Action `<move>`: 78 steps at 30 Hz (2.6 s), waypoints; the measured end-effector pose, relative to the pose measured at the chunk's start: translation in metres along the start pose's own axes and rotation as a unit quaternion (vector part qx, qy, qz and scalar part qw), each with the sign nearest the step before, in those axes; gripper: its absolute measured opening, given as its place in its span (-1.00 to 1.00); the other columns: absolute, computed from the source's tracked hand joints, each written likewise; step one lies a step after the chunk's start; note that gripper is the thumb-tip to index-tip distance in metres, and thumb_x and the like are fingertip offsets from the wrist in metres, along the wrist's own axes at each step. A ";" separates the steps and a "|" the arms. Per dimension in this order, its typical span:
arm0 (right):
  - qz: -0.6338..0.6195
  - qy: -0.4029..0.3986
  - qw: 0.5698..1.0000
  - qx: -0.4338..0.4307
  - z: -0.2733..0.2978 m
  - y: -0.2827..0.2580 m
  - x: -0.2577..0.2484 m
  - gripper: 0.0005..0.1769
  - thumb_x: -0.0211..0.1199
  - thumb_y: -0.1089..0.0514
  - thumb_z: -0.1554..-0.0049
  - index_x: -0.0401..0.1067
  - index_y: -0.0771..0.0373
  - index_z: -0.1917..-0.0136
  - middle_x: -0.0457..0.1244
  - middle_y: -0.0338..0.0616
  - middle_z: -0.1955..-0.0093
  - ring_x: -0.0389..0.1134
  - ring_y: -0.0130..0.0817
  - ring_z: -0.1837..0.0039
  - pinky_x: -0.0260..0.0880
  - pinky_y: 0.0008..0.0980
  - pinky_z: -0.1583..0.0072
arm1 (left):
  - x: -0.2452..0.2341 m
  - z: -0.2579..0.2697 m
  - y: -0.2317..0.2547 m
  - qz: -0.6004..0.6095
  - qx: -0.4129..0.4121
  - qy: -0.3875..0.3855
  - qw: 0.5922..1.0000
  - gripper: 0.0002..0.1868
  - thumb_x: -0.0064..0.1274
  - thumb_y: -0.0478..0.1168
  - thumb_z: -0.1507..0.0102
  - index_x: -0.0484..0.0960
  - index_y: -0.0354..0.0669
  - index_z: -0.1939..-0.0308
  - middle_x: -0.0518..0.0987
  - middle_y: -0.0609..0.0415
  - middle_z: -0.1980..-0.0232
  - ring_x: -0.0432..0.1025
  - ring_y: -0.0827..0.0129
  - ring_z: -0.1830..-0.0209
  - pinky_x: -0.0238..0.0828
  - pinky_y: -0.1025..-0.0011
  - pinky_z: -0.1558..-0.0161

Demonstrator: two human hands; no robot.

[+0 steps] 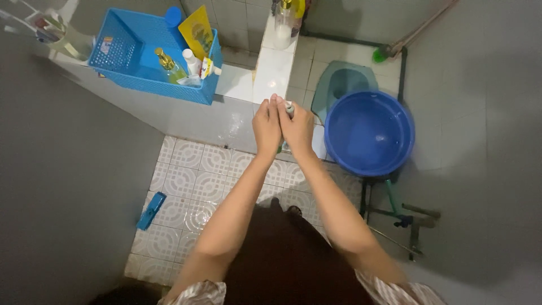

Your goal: Organizing various bathroom toiletries including toothpaste, soap bottles, and toothbrushes into a blue plastic storage basket.

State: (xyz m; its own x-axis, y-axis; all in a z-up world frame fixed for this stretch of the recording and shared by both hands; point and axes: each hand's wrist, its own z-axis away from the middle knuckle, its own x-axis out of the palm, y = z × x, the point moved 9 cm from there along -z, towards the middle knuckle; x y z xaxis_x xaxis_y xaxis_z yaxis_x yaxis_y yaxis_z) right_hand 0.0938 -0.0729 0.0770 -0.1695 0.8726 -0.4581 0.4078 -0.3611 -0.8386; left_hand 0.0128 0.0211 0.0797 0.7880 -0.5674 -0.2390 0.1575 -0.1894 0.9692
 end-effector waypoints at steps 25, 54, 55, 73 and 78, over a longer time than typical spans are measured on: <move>-0.080 -0.088 0.989 0.083 0.013 0.053 0.031 -0.74 0.19 -0.06 -0.32 0.44 0.16 0.03 0.38 0.02 0.21 0.41 -0.18 0.14 0.43 -0.15 0.05 | 0.011 -0.022 -0.036 0.013 -0.014 -0.008 1.000 -0.74 -0.25 -0.08 -0.49 0.43 -0.14 0.17 0.55 -0.24 0.32 0.50 -0.03 0.18 0.39 0.05 0.05; -0.078 0.033 0.991 0.108 -0.018 0.056 -0.011 -0.49 0.29 -0.11 -0.26 0.50 0.27 0.39 0.25 -0.23 0.54 0.16 -0.52 0.31 0.21 -0.38 0.23 | 0.049 0.028 -0.041 0.030 -0.057 -0.144 0.987 -0.69 -0.20 -0.06 -0.47 0.35 -0.06 -0.23 0.59 -0.21 -0.01 0.51 -0.09 -0.12 0.40 -0.03 -0.16; -0.078 0.034 0.991 0.108 -0.014 0.058 -0.010 -0.49 0.29 -0.11 -0.26 0.50 0.27 0.39 0.25 -0.23 0.54 0.16 -0.52 0.31 0.21 -0.38 0.23 | 0.052 0.026 -0.048 0.030 -0.057 -0.144 0.987 -0.69 -0.20 -0.06 -0.47 0.35 -0.06 -0.23 0.59 -0.21 -0.01 0.51 -0.09 -0.12 0.40 -0.03 -0.16; -0.048 -0.009 0.995 0.092 -0.013 0.056 0.016 -0.49 0.30 -0.14 -0.25 0.52 0.28 0.35 0.19 -0.06 0.56 0.11 -0.49 0.33 0.14 -0.36 0.26 | 0.029 0.021 -0.035 0.029 -0.081 -0.104 0.991 -0.69 -0.19 -0.06 -0.45 0.37 -0.14 -0.18 0.56 -0.36 0.02 0.45 -0.29 -0.12 0.29 -0.13 -0.13; -0.083 -0.120 0.986 0.081 0.010 0.036 0.037 -0.46 0.25 -0.13 -0.30 0.37 0.40 -0.25 0.34 0.31 -0.01 0.41 0.23 -0.13 0.45 0.03 -0.03 | 0.005 -0.003 -0.045 0.006 -0.046 -0.004 0.999 -0.62 -0.29 -0.08 -0.50 0.56 -0.26 0.13 0.60 -0.40 0.17 0.52 -0.25 -0.01 0.38 -0.09 -0.03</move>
State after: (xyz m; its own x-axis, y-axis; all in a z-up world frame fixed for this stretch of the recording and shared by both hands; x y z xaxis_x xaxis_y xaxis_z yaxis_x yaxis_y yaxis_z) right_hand 0.0931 -0.0563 0.0270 -0.4381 0.8279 -0.3503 0.2118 -0.2837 -0.9353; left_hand 0.0116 0.0290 0.0354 0.7856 -0.5756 -0.2269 0.2021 -0.1078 0.9734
